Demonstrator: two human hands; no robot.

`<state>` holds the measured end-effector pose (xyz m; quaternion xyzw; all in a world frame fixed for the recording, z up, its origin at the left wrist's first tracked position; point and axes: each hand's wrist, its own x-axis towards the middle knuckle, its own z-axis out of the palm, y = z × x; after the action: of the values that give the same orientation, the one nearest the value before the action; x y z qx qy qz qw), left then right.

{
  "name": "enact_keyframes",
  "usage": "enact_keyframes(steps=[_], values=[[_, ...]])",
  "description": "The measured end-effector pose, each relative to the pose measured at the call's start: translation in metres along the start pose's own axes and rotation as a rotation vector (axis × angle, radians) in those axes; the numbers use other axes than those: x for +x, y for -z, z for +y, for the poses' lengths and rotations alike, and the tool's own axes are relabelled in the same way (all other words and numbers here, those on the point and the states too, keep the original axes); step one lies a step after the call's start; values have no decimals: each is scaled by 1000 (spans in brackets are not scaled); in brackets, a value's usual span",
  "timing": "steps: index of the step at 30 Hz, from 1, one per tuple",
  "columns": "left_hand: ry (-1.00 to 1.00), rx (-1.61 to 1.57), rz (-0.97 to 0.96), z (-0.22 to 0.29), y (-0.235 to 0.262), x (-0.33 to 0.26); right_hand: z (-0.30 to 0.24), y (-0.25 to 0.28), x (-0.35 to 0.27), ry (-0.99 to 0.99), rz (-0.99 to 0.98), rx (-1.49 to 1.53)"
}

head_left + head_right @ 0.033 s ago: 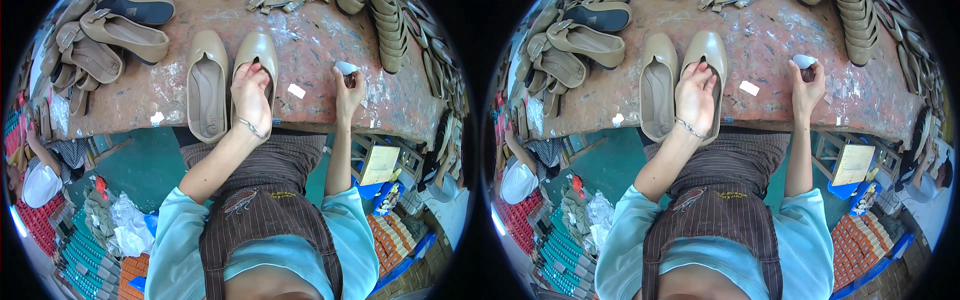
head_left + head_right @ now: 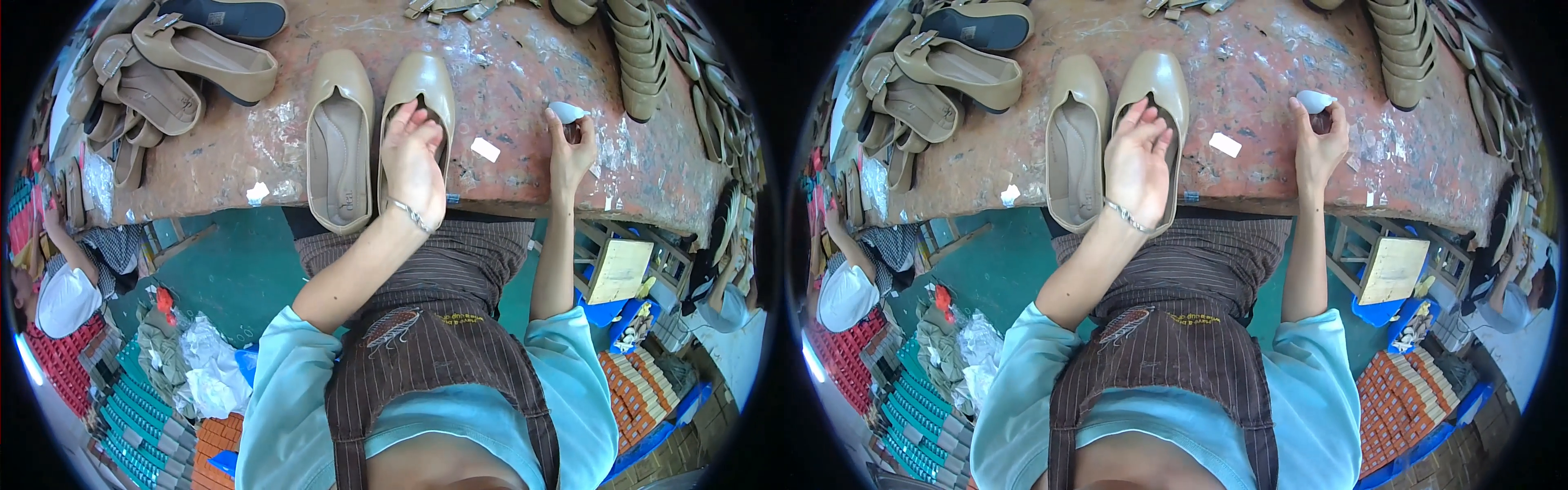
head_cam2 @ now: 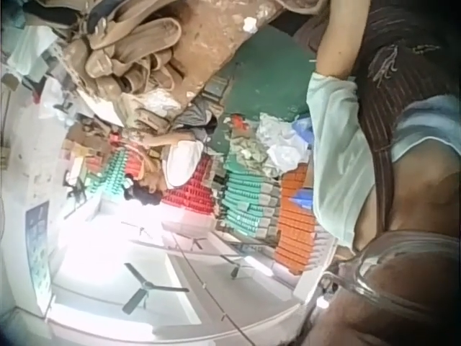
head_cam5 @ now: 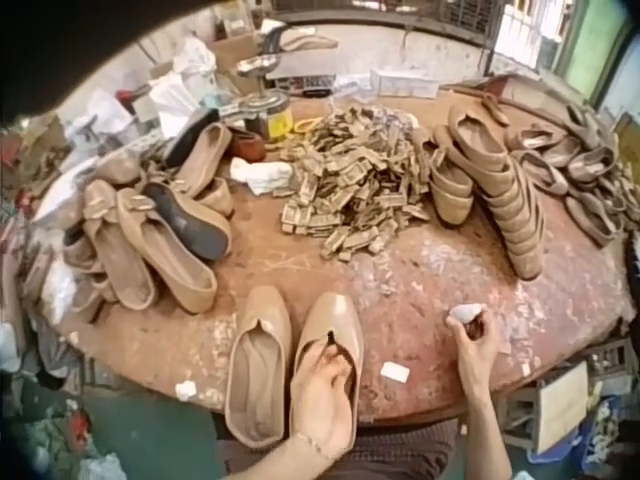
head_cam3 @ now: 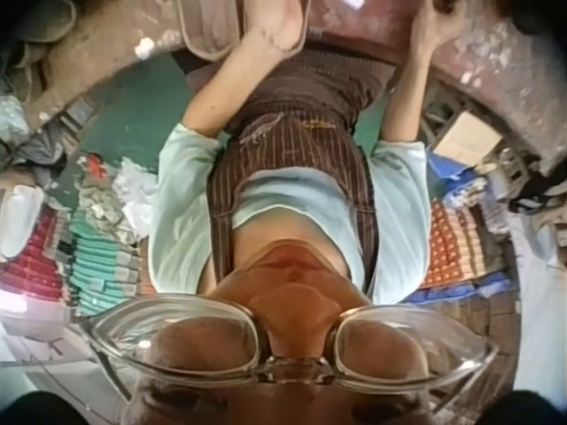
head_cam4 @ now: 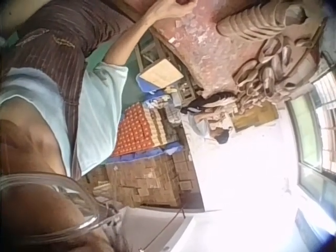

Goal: Applying adhesive and attaching decorative buckles or ornaments to women's flat shoes.

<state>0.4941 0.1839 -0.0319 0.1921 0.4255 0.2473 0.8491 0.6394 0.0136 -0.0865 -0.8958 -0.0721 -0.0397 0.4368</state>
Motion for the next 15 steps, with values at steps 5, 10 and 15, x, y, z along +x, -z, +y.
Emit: enact_keyframes(steps=[5,10,15], values=[[81,-203,-167,1,0,4,1,-4,2,114,18,97],[234,-360,-195,-3,7,45,-30,2,-21,59,-112,493],[283,-427,-269,-1,29,-2,-48,16,-55,33,-331,456]])
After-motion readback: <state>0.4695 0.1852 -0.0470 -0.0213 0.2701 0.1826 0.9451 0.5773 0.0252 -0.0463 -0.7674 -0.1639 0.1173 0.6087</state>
